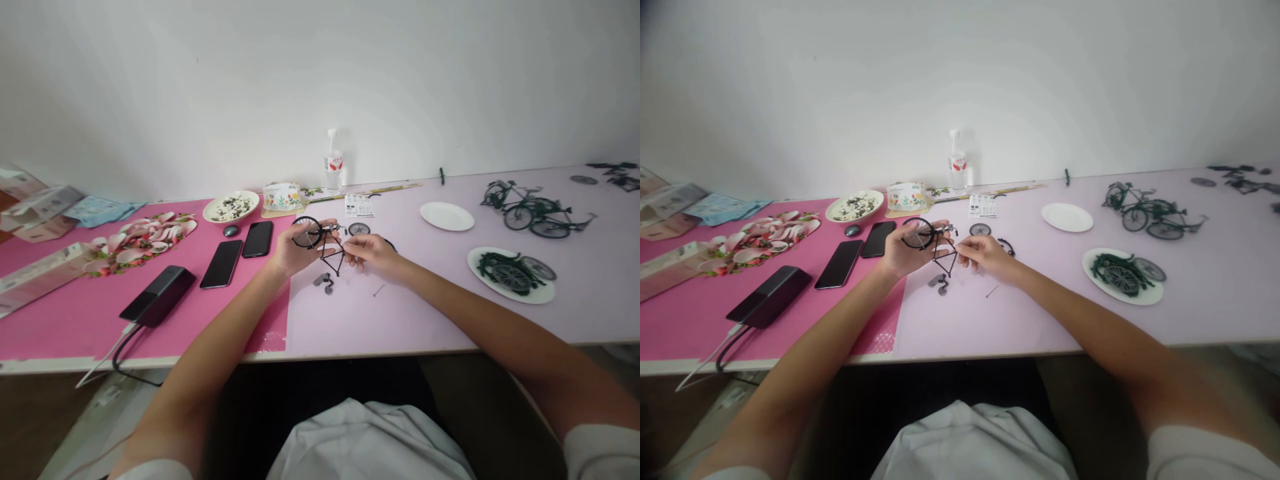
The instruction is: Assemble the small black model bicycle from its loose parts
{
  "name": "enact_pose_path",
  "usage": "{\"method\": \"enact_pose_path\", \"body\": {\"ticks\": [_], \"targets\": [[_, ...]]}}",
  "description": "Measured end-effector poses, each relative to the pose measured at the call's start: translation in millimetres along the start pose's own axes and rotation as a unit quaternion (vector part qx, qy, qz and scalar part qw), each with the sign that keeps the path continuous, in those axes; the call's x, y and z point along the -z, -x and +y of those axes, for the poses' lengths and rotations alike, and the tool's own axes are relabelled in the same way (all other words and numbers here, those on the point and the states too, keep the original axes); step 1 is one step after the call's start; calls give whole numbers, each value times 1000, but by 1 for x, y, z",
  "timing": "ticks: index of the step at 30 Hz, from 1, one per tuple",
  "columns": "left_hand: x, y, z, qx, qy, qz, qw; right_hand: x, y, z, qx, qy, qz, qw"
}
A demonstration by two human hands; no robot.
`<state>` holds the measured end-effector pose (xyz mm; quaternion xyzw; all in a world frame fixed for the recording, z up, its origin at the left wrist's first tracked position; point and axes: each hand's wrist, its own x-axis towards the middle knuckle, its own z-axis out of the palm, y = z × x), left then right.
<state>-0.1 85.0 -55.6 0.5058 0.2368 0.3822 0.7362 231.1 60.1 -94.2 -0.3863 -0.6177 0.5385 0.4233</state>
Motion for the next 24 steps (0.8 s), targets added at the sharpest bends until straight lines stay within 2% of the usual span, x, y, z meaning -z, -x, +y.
{"method": "enact_pose_path", "body": {"ticks": [14,24], "targets": [[4,-5,-2,13,27,1,1000,1,0,3,-2,-3,-1,1000],[4,-8,-4,7,30,23,999,-2,3,-1,-8,-4,1,1000]]}}
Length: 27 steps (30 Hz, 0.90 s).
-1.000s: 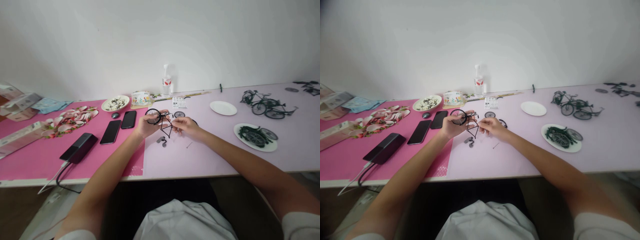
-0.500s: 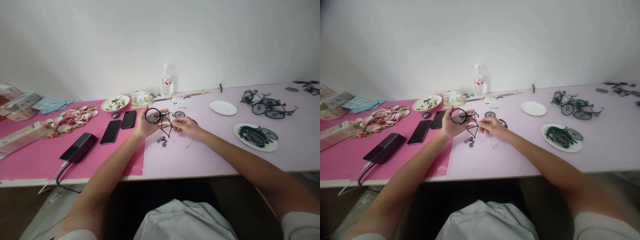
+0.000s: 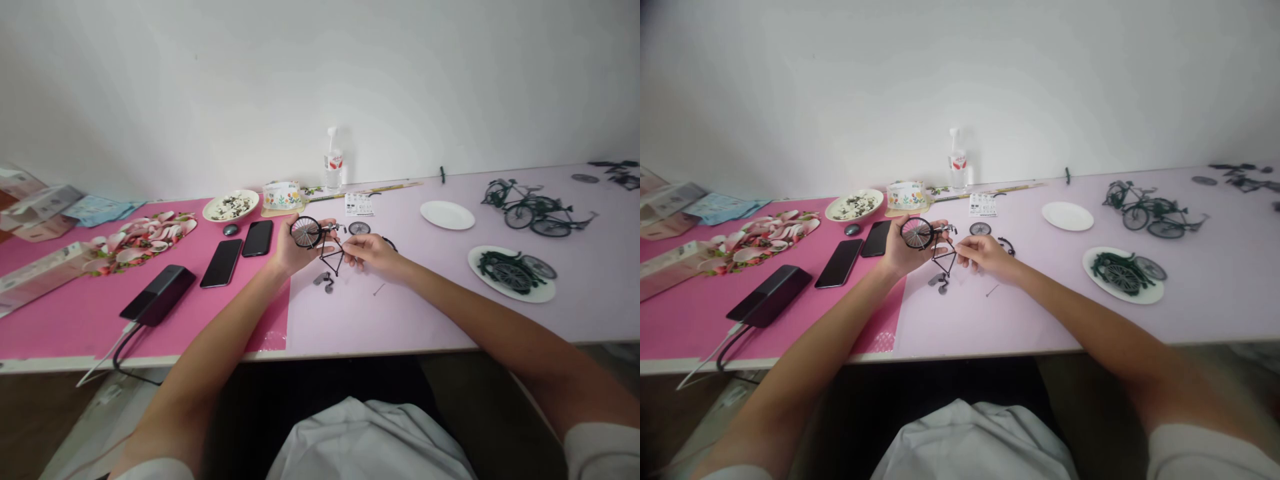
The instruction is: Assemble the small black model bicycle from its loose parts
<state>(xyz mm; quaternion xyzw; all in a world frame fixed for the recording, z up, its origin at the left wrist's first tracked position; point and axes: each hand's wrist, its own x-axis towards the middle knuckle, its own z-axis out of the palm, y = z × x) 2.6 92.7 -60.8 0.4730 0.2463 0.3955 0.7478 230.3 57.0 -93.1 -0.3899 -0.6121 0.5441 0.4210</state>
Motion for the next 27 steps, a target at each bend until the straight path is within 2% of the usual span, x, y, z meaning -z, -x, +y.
{"method": "enact_pose_path", "body": {"ticks": [8,12,15,18,21,24,27], "targets": [[6,-2,-1,5,30,-18,999,2,-2,3,4,-8,-2,1000],[7,-2,1,3,37,-10,999,3,-4,1,15,-10,18,1000],[6,-2,1,-5,21,24,999,3,-5,-4,23,-25,65,997],[6,-4,1,-12,-16,90,996,7,-8,-7,34,-50,133,989],[8,-7,-2,16,-61,145,987,14,-12,-8,46,-53,206,976],[6,-8,-6,45,-102,141,984,21,-16,-6,57,-47,250,965],[-1,-4,-10,18,-156,99,983,22,-17,-3,63,-38,256,964]]}}
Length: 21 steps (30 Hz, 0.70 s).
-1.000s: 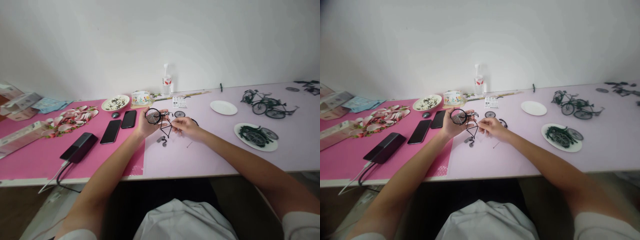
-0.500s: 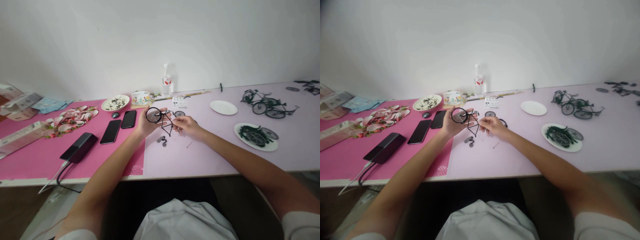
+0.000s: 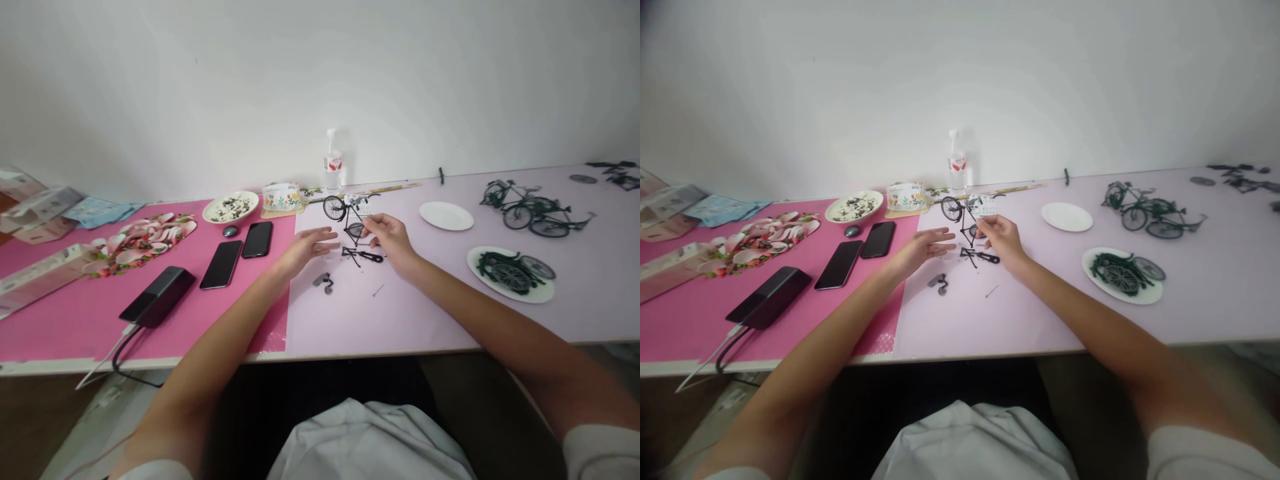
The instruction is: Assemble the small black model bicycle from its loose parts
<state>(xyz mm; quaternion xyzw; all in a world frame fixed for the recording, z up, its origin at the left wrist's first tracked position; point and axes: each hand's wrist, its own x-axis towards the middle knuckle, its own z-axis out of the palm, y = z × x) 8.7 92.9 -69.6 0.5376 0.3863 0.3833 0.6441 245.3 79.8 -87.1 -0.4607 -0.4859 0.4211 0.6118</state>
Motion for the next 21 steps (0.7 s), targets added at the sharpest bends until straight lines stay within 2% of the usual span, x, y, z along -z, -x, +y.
{"method": "enact_pose_path", "body": {"ticks": [4,8,15,21], "targets": [[-11,11,1,-37,-73,-36,996,-4,4,2,-5,11,-30,999],[-16,13,-2,-46,-117,-37,991,-9,11,2,-12,4,-70,997],[-18,7,-12,-97,-111,-73,986,-10,18,4,62,40,-124,990],[-14,4,-19,-119,-103,-87,984,-11,23,1,120,94,-130,980]]}}
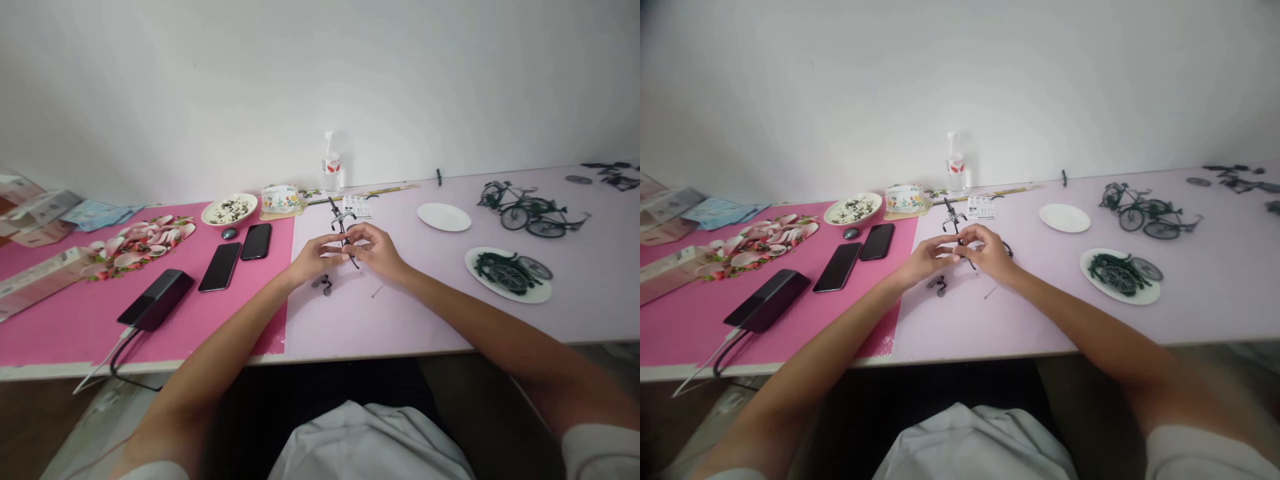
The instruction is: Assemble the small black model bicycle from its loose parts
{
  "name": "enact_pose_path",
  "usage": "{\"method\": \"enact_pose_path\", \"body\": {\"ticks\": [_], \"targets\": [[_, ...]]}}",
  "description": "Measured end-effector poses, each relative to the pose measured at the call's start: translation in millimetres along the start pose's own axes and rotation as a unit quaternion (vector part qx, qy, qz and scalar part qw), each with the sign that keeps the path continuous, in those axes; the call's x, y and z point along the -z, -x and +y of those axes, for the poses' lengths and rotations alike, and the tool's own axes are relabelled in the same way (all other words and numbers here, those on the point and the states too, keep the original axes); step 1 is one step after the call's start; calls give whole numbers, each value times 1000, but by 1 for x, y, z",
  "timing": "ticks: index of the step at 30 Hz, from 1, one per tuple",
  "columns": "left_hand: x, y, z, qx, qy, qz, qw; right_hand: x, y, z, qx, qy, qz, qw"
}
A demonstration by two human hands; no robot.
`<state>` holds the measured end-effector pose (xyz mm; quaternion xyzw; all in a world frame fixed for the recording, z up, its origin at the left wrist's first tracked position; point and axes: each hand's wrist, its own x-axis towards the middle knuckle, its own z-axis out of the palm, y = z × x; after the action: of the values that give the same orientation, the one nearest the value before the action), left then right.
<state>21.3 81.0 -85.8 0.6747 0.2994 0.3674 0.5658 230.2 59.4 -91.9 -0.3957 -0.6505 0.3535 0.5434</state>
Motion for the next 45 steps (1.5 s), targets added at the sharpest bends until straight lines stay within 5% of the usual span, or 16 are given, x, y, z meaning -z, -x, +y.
{"method": "enact_pose_path", "body": {"ticks": [19,33,38,45], "targets": [[-2,3,16,48,12,23,999,0,3,-4,24,46,-47,998],[15,-10,9,116,46,92,988,35,-17,-10,49,149,64,986],[29,-15,3,147,67,124,979,52,-29,10,64,267,-4,961],[36,-14,-2,153,37,144,977,58,-31,34,57,280,-159,945]]}}
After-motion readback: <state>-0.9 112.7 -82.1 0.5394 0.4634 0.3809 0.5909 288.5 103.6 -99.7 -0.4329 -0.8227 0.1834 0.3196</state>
